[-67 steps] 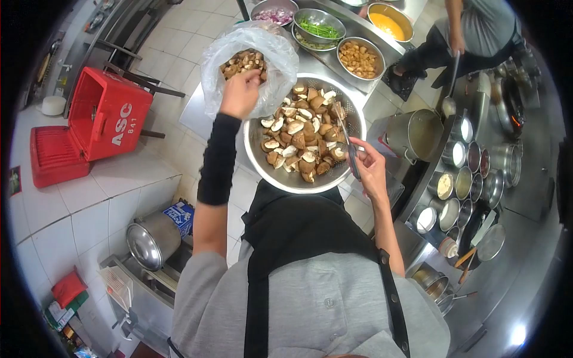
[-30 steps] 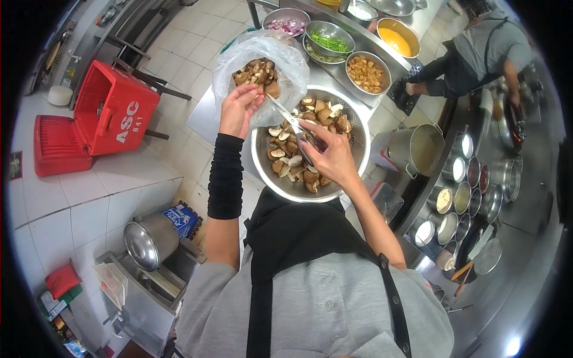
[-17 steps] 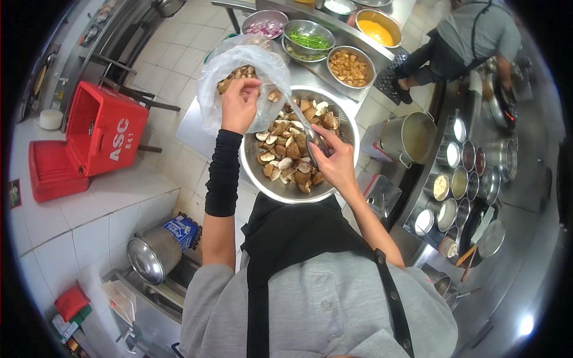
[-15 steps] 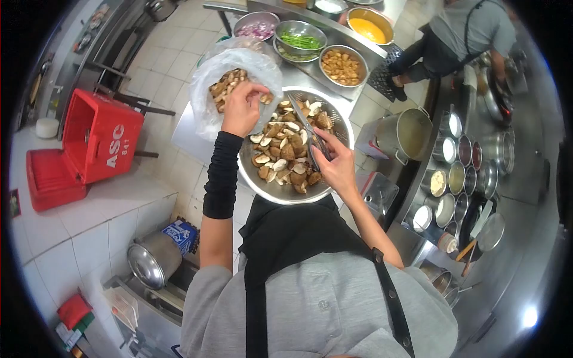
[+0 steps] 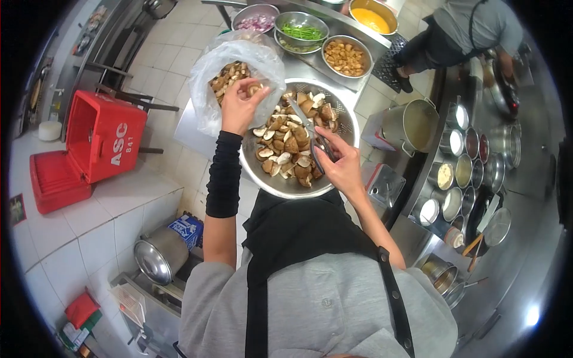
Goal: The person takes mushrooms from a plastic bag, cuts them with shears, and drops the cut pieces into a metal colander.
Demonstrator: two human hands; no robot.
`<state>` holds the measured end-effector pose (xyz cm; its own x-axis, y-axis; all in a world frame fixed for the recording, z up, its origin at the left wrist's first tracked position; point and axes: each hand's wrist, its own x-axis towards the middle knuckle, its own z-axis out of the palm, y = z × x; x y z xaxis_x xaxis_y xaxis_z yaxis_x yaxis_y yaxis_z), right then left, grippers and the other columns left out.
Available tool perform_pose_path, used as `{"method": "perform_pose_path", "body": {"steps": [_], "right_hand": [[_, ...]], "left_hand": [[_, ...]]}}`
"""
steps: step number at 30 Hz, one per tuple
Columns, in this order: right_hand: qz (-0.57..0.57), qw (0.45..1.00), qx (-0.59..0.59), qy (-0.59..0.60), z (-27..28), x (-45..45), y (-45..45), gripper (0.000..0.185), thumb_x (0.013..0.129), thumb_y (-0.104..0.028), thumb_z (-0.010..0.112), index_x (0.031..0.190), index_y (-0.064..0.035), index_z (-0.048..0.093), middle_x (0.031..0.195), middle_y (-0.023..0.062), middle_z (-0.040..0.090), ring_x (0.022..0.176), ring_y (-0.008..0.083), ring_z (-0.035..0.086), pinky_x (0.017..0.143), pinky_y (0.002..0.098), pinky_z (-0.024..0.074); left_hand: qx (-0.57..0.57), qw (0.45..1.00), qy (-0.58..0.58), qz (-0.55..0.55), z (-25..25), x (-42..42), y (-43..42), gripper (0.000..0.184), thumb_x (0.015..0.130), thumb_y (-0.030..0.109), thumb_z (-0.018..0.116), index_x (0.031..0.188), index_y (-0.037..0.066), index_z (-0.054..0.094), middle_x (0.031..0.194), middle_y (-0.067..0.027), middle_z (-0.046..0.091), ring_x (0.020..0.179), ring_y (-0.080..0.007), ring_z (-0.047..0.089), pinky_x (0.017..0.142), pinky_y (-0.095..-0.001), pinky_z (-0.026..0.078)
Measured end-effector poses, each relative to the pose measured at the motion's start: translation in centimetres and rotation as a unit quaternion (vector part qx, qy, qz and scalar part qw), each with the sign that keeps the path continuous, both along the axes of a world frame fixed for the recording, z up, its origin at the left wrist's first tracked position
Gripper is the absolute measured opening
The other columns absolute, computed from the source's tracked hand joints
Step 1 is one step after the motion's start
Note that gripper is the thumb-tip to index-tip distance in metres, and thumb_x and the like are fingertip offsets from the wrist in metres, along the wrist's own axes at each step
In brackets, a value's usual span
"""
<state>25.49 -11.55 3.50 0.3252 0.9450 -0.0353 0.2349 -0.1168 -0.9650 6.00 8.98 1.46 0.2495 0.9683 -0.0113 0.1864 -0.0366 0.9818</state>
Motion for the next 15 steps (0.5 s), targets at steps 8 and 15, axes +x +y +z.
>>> {"method": "perform_pose_path", "body": {"steps": [8, 15], "right_hand": [[0.075, 0.993, -0.018, -0.087, 2.2, -2.6, 2.7, 0.040, 0.087, -0.017, 0.076, 0.126, -0.0091, 0.070, 0.065, 0.0075, 0.061, 0.053, 0.0126, 0.050, 0.054, 0.0303, 0.0428], [0.120, 0.987, 0.001, -0.111, 4.3, -4.8, 4.7, 0.040, 0.086, -0.018, 0.076, 0.124, -0.0063, 0.071, 0.076, 0.0110, 0.070, 0.054, 0.0150, 0.057, 0.058, 0.0310, 0.0491]], "left_hand": [[-0.173, 0.936, -0.298, 0.074, 1.5, -3.9, -1.5, 0.038, 0.101, 0.016, 0.066, 0.134, -0.003, 0.061, 0.123, -0.0077, 0.065, 0.099, -0.0136, 0.064, 0.088, -0.0283, 0.053], [-0.141, 0.932, -0.310, 0.125, 1.0, -5.1, -2.3, 0.034, 0.104, 0.004, 0.053, 0.134, -0.011, 0.057, 0.134, -0.0167, 0.062, 0.114, -0.0216, 0.064, 0.102, -0.0356, 0.052]]}}
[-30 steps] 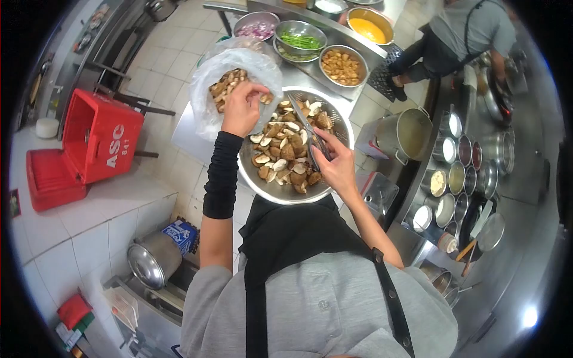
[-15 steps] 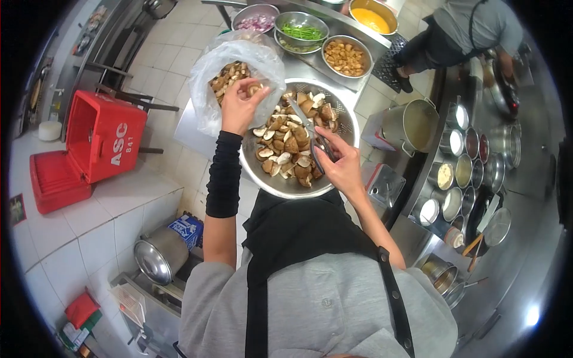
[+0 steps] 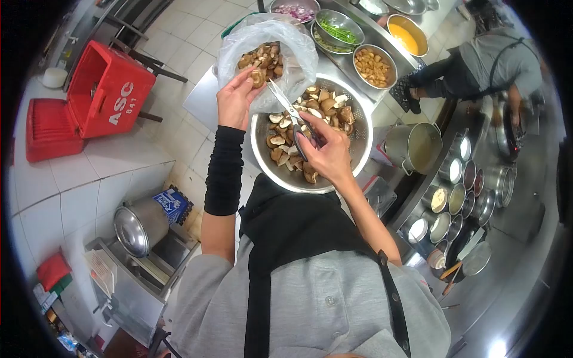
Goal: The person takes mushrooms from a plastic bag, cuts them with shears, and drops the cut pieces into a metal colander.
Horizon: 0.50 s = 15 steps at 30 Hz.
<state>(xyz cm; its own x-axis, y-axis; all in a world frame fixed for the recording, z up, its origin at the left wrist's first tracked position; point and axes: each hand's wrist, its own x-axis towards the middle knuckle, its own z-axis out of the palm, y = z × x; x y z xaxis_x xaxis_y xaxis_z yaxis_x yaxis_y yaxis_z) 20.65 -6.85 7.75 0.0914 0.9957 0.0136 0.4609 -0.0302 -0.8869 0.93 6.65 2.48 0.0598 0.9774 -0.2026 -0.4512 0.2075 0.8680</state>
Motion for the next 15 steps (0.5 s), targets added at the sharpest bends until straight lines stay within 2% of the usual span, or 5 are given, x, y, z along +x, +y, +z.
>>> {"method": "perform_pose_path", "body": {"steps": [3, 6, 9, 15], "right_hand": [[0.023, 0.999, 0.000, -0.030, -0.1, -0.5, 1.0, 0.040, 0.086, -0.019, 0.076, 0.123, -0.0063, 0.071, 0.079, 0.0127, 0.072, 0.055, 0.0180, 0.060, 0.060, 0.0333, 0.0513], [0.026, 0.999, 0.040, -0.026, -1.1, -1.0, 1.7, 0.041, 0.085, -0.022, 0.077, 0.123, -0.0068, 0.071, 0.082, 0.0156, 0.073, 0.057, 0.0229, 0.063, 0.062, 0.0366, 0.0527], [0.031, 0.996, 0.035, -0.076, -1.5, -0.9, 2.5, 0.043, 0.084, -0.023, 0.077, 0.124, -0.0074, 0.071, 0.083, 0.0171, 0.072, 0.059, 0.0269, 0.065, 0.063, 0.0396, 0.0533], [0.050, 0.996, 0.027, -0.063, -1.2, -0.7, 3.9, 0.041, 0.084, -0.022, 0.076, 0.122, -0.0080, 0.072, 0.075, 0.0186, 0.069, 0.059, 0.0299, 0.064, 0.064, 0.0415, 0.0520]], "left_hand": [[-0.018, 0.997, 0.069, 0.025, -0.2, -0.1, -0.1, 0.034, 0.102, 0.004, 0.057, 0.132, -0.012, 0.058, 0.130, -0.0166, 0.064, 0.113, -0.0214, 0.064, 0.101, -0.0350, 0.053], [-0.035, 0.998, 0.034, 0.033, -0.8, -0.4, -0.1, 0.034, 0.100, 0.003, 0.061, 0.130, -0.013, 0.059, 0.126, -0.0164, 0.066, 0.112, -0.0204, 0.065, 0.100, -0.0339, 0.053], [-0.029, 0.998, 0.041, 0.040, -0.6, -0.6, -0.3, 0.034, 0.098, 0.003, 0.064, 0.128, -0.014, 0.059, 0.125, -0.0170, 0.066, 0.109, -0.0203, 0.066, 0.099, -0.0332, 0.053], [-0.038, 0.996, 0.073, 0.047, -1.1, -1.1, 0.0, 0.032, 0.097, 0.003, 0.066, 0.123, -0.016, 0.059, 0.120, -0.0189, 0.067, 0.107, -0.0217, 0.067, 0.098, -0.0336, 0.054]]}}
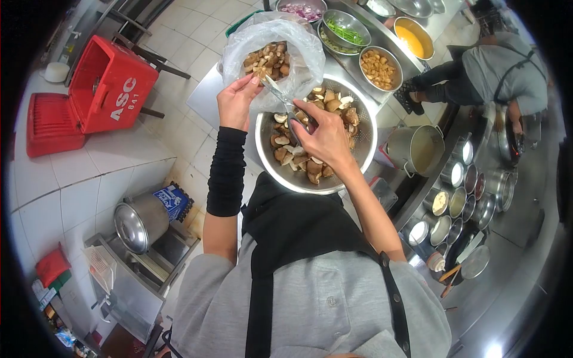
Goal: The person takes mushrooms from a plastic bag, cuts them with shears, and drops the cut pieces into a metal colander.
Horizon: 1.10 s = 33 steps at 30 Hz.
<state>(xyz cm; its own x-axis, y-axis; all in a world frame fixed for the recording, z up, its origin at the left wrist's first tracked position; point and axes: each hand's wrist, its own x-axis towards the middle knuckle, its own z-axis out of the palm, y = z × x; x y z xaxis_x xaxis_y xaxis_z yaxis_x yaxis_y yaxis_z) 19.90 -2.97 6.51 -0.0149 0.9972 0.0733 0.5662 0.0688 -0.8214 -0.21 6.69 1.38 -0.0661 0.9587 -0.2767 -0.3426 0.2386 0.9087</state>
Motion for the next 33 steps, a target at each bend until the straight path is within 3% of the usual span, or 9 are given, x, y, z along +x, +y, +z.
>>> {"method": "perform_pose_path", "body": {"steps": [3, 12, 13, 20, 21, 25, 28, 29, 33], "right_hand": [[0.023, 1.000, -0.006, -0.002, -0.5, 0.3, 0.8, 0.039, 0.084, -0.021, 0.076, 0.121, -0.0083, 0.073, 0.072, 0.0209, 0.067, 0.059, 0.0317, 0.064, 0.063, 0.0422, 0.0510], [-0.016, 0.962, -0.122, 0.245, -3.2, 1.5, 1.6, 0.035, 0.088, -0.016, 0.076, 0.122, -0.0081, 0.073, 0.063, -0.0040, 0.061, 0.059, 0.0036, 0.052, 0.055, 0.0242, 0.0373], [-0.017, 0.967, -0.132, 0.216, -2.9, 2.1, 1.4, 0.037, 0.089, -0.015, 0.075, 0.125, -0.0065, 0.070, 0.065, -0.0049, 0.062, 0.059, 0.0030, 0.052, 0.055, 0.0230, 0.0374], [-0.018, 0.960, -0.145, 0.241, -3.1, 4.0, -3.9, 0.044, 0.086, -0.014, 0.076, 0.128, -0.0030, 0.066, 0.069, -0.0027, 0.063, 0.064, 0.0021, 0.053, 0.059, 0.0214, 0.0379], [-0.011, 0.968, -0.150, 0.199, -3.1, 4.8, -4.7, 0.041, 0.090, -0.012, 0.073, 0.129, -0.0027, 0.064, 0.076, -0.0002, 0.067, 0.070, 0.0030, 0.057, 0.064, 0.0208, 0.0430], [-0.119, 0.939, -0.117, 0.302, -2.4, 7.0, -7.4, 0.036, 0.097, -0.003, 0.064, 0.133, -0.0015, 0.062, 0.093, 0.0029, 0.071, 0.082, 0.0061, 0.062, 0.073, 0.0216, 0.0479], [-0.166, 0.933, -0.080, 0.309, -3.3, 9.6, -8.9, 0.039, 0.097, -0.001, 0.062, 0.136, 0.0008, 0.060, 0.105, 0.0079, 0.074, 0.093, 0.0084, 0.066, 0.080, 0.0217, 0.0502], [-0.174, 0.930, -0.077, 0.315, -3.4, 10.2, -9.3, 0.038, 0.097, 0.000, 0.062, 0.136, 0.0008, 0.060, 0.105, 0.0080, 0.074, 0.094, 0.0086, 0.066, 0.081, 0.0215, 0.0500], [-0.191, 0.921, -0.074, 0.332, -3.2, 10.8, -10.5, 0.037, 0.098, 0.001, 0.061, 0.135, 0.0010, 0.060, 0.099, 0.0044, 0.073, 0.087, 0.0058, 0.063, 0.075, 0.0190, 0.0468]], "left_hand": [[0.015, 1.000, 0.019, -0.011, -0.6, -0.6, 0.4, 0.032, 0.096, 0.004, 0.068, 0.120, -0.016, 0.060, 0.117, -0.0190, 0.068, 0.105, -0.0220, 0.067, 0.097, -0.0332, 0.054], [-0.027, 0.997, 0.066, 0.022, -0.8, -1.2, 0.7, 0.034, 0.096, 0.006, 0.067, 0.121, -0.015, 0.058, 0.115, -0.0208, 0.069, 0.105, -0.0223, 0.069, 0.092, -0.0326, 0.057], [-0.016, 0.998, 0.059, 0.013, -0.7, -1.1, 0.6, 0.034, 0.096, 0.006, 0.067, 0.122, -0.015, 0.058, 0.115, -0.0201, 0.069, 0.105, -0.0218, 0.069, 0.091, -0.0323, 0.058], [-0.005, 0.996, 0.046, -0.074, 1.7, 0.8, -2.6, 0.035, 0.096, 0.007, 0.067, 0.128, -0.005, 0.062, 0.117, -0.0122, 0.070, 0.100, -0.0166, 0.068, 0.088, -0.0304, 0.057], [-0.014, 0.994, 0.052, -0.092, 1.9, 1.2, -3.2, 0.035, 0.096, 0.008, 0.068, 0.129, -0.004, 0.063, 0.117, -0.0109, 0.070, 0.098, -0.0159, 0.068, 0.089, -0.0300, 0.056], [-0.010, 0.961, 0.104, -0.254, 2.7, 3.3, -6.1, 0.031, 0.096, 0.008, 0.067, 0.125, -0.004, 0.067, 0.113, -0.0137, 0.072, 0.097, -0.0163, 0.070, 0.080, -0.0268, 0.057], [0.138, 0.937, 0.275, -0.167, 2.2, 5.1, -6.9, 0.031, 0.097, 0.012, 0.068, 0.125, -0.001, 0.069, 0.112, -0.0129, 0.072, 0.098, -0.0188, 0.071, 0.079, -0.0295, 0.057], [0.162, 0.934, 0.297, -0.113, 2.7, 5.2, -6.1, 0.030, 0.095, 0.013, 0.067, 0.123, 0.001, 0.070, 0.112, -0.0162, 0.072, 0.100, -0.0261, 0.071, 0.081, -0.0348, 0.058], [0.223, 0.830, 0.509, -0.052, -1.1, 2.8, 2.6, 0.028, 0.091, 0.008, 0.061, 0.116, 0.000, 0.071, 0.114, -0.0228, 0.070, 0.102, -0.0373, 0.069, 0.089, -0.0443, 0.055]]}}
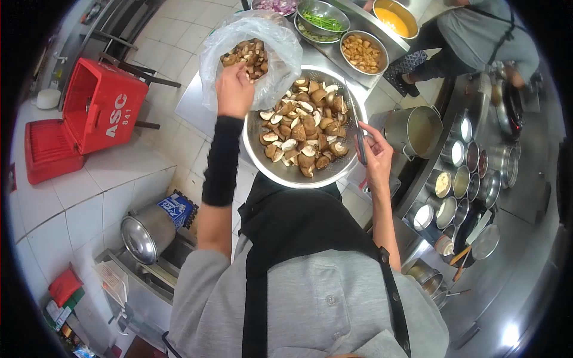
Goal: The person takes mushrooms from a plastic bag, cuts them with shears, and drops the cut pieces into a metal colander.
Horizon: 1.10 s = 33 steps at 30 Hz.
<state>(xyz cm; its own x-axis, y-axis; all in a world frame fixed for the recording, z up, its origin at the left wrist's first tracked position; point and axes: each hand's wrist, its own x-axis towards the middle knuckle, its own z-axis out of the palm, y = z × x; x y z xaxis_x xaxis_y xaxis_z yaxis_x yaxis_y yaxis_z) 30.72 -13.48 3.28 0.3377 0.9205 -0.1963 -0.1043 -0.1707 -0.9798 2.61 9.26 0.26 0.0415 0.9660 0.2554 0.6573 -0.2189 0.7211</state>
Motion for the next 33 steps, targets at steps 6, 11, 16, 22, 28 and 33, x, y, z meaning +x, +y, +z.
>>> {"method": "perform_pose_path", "body": {"steps": [6, 11, 16, 22, 28, 33], "right_hand": [[0.038, 0.998, 0.031, 0.027, -1.1, -2.0, 0.1, 0.036, 0.098, 0.001, 0.062, 0.135, 0.0005, 0.061, 0.080, -0.0061, 0.060, 0.066, -0.0011, 0.046, 0.056, 0.0177, 0.0305], [0.045, 0.996, 0.042, 0.060, -0.5, -4.3, 0.7, 0.037, 0.098, 0.000, 0.064, 0.134, -0.0001, 0.061, 0.078, -0.0063, 0.059, 0.065, -0.0009, 0.045, 0.055, 0.0185, 0.0308], [0.081, 0.991, 0.001, -0.109, 1.1, -4.8, 2.2, 0.037, 0.091, -0.012, 0.073, 0.127, -0.0040, 0.067, 0.069, -0.0024, 0.058, 0.061, 0.0053, 0.047, 0.056, 0.0240, 0.0383], [0.102, 0.971, 0.001, -0.217, 2.7, -6.4, 6.3, 0.042, 0.085, -0.023, 0.077, 0.123, -0.0079, 0.070, 0.065, 0.0055, 0.060, 0.057, 0.0152, 0.056, 0.059, 0.0322, 0.0467], [0.152, 0.943, 0.045, -0.292, 3.6, -7.3, 8.8, 0.044, 0.084, -0.026, 0.077, 0.123, -0.0071, 0.070, 0.067, 0.0100, 0.063, 0.057, 0.0200, 0.060, 0.060, 0.0345, 0.0494], [0.189, 0.921, 0.064, -0.334, 4.2, -7.0, 9.6, 0.045, 0.084, -0.025, 0.077, 0.125, -0.0084, 0.069, 0.064, 0.0101, 0.060, 0.056, 0.0230, 0.059, 0.061, 0.0375, 0.0493]], "left_hand": [[-0.117, 0.976, 0.183, 0.012, -8.3, 1.0, 11.8, 0.033, 0.083, 0.018, 0.070, 0.114, 0.005, 0.073, 0.112, -0.0227, 0.072, 0.112, -0.0373, 0.067, 0.100, -0.0437, 0.051], [-0.098, 0.961, 0.256, 0.031, -7.9, 2.4, 11.4, 0.038, 0.082, 0.021, 0.076, 0.116, 0.007, 0.070, 0.114, -0.0231, 0.067, 0.121, -0.0399, 0.060, 0.102, -0.0470, 0.049], [-0.060, 0.995, 0.012, -0.079, -4.1, 0.8, 8.4, 0.031, 0.089, 0.003, 0.063, 0.120, 0.003, 0.068, 0.117, -0.0177, 0.069, 0.098, -0.0291, 0.071, 0.092, -0.0396, 0.057], [-0.260, 0.818, -0.506, -0.084, 1.0, -0.3, 1.6, 0.033, 0.093, -0.008, 0.060, 0.125, -0.001, 0.064, 0.124, -0.0101, 0.058, 0.114, -0.0205, 0.061, 0.097, -0.0347, 0.056], [-0.165, 0.850, -0.493, -0.084, 0.5, -1.1, -1.5, 0.048, 0.092, -0.006, 0.065, 0.138, -0.003, 0.053, 0.143, -0.0150, 0.055, 0.123, -0.0227, 0.059, 0.101, -0.0352, 0.055], [-0.239, 0.810, -0.527, -0.093, 2.5, -2.0, -2.6, 0.049, 0.094, -0.007, 0.060, 0.142, -0.006, 0.050, 0.143, -0.0150, 0.056, 0.127, -0.0249, 0.058, 0.106, -0.0410, 0.053]]}}
